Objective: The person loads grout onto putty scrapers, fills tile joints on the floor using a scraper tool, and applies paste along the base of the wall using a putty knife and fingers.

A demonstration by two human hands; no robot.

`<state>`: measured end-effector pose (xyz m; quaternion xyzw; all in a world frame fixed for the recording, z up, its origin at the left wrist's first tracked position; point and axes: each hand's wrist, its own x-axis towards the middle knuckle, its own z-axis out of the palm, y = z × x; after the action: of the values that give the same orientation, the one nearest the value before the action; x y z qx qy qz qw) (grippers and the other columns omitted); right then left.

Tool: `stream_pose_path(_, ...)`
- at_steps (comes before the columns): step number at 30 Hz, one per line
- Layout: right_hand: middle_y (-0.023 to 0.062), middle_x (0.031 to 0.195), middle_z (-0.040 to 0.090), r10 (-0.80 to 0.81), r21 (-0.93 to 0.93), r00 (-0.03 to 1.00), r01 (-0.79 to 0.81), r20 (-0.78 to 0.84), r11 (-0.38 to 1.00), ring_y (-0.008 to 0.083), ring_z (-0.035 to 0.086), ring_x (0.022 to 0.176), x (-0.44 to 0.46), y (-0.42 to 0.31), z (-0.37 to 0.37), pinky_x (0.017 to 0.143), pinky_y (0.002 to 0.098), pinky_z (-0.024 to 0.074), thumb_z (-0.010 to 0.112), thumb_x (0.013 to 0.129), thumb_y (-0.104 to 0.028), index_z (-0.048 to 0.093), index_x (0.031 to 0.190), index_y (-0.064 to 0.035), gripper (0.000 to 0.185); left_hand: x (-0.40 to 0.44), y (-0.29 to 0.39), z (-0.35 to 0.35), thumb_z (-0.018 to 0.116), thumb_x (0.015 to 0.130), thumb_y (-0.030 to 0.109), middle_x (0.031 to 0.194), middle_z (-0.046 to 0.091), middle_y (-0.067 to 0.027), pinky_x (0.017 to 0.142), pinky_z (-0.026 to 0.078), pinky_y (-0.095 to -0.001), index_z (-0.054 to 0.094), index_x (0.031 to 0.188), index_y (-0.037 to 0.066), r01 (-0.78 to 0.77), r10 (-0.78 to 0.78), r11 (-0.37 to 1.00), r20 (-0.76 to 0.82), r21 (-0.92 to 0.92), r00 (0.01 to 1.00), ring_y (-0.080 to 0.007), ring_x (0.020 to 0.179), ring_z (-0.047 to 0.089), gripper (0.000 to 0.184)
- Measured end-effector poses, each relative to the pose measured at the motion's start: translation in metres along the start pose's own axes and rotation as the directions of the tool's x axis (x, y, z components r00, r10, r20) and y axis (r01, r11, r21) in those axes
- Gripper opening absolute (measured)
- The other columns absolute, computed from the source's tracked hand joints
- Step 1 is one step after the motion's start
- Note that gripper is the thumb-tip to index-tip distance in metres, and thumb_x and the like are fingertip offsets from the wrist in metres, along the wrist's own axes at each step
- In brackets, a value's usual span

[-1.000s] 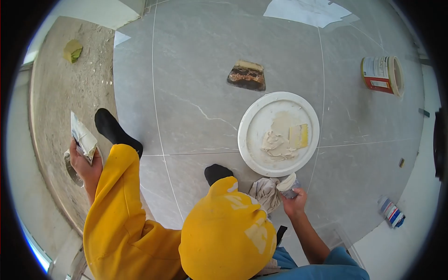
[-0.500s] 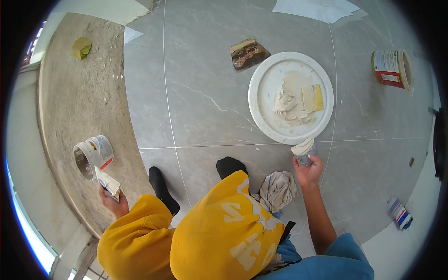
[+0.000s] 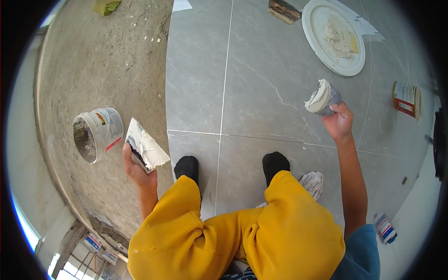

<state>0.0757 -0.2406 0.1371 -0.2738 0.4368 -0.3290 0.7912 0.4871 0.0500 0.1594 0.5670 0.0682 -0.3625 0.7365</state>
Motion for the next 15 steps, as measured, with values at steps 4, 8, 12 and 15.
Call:
stream_pose_path(4, 0.0157, 0.106, 0.06, 0.166, 0.014, 0.986, -0.167, 0.035, 0.986, 0.0305, 0.058, 0.097, -0.06, 0.044, -0.045, 0.092, 0.0448, 0.0439, 0.06, 0.065, -0.018, 0.057, 0.117, -0.0016, 0.055, 0.049, 0.003, 0.01, 0.047, 0.097, 0.031, 0.11, 0.062, -0.006, 0.084, 0.05, -0.0322, 0.054, 0.121, 0.006, 0.015, -0.026, 0.997, 0.135, 0.079, 0.991, -0.0176, 0.098, 0.062, 0.036)
stream_pose_path(8, 0.0148, 0.099, 0.063, 0.273, 0.405, 0.895, -0.117, -0.353, 0.907, 0.0356, 0.059, 0.095, -0.211, 0.155, -0.115, 0.088, 0.0492, 0.0448, 0.058, 0.061, -0.022, 0.061, 0.106, -0.0034, 0.048, 0.105, 0.01, 0.028, 0.046, 0.097, 0.029, 0.106, 0.063, -0.0065, 0.084, 0.051, -0.033, 0.054, 0.117, 0.004, 0.036, -0.043, 0.999, 0.287, 0.031, 0.957, -0.0179, 0.096, 0.062, 0.033)
stream_pose_path(12, 0.0135, 0.099, 0.064, 0.402, 0.46, 0.458, 0.018, -0.793, 0.888, 0.0318, 0.06, 0.094, -0.338, 0.229, -0.118, 0.087, 0.0451, 0.0466, 0.058, 0.065, -0.019, 0.061, 0.107, -0.0018, 0.045, 0.133, 0.02, 0.045, 0.045, 0.098, 0.027, 0.106, 0.062, -0.0068, 0.086, 0.051, -0.0338, 0.054, 0.116, 0.004, 0.047, -0.052, 0.999, 0.362, 0.023, 0.931, -0.0181, 0.097, 0.063, 0.031)
stream_pose_path(15, 0.0125, 0.099, 0.065, 0.3, 0.342, 0.364, 0.054, -0.882, 0.938, 0.029, 0.062, 0.092, -0.37, 0.206, -0.104, 0.085, 0.042, 0.0479, 0.058, 0.068, -0.017, 0.06, 0.108, -0.0006, 0.043, 0.145, 0.022, 0.056, 0.045, 0.098, 0.027, 0.109, 0.063, -0.0071, 0.086, 0.051, -0.0335, 0.053, 0.119, 0.003, 0.097, -0.082, 0.995, 0.42, -0.015, 0.904, -0.0177, 0.098, 0.063, 0.033)
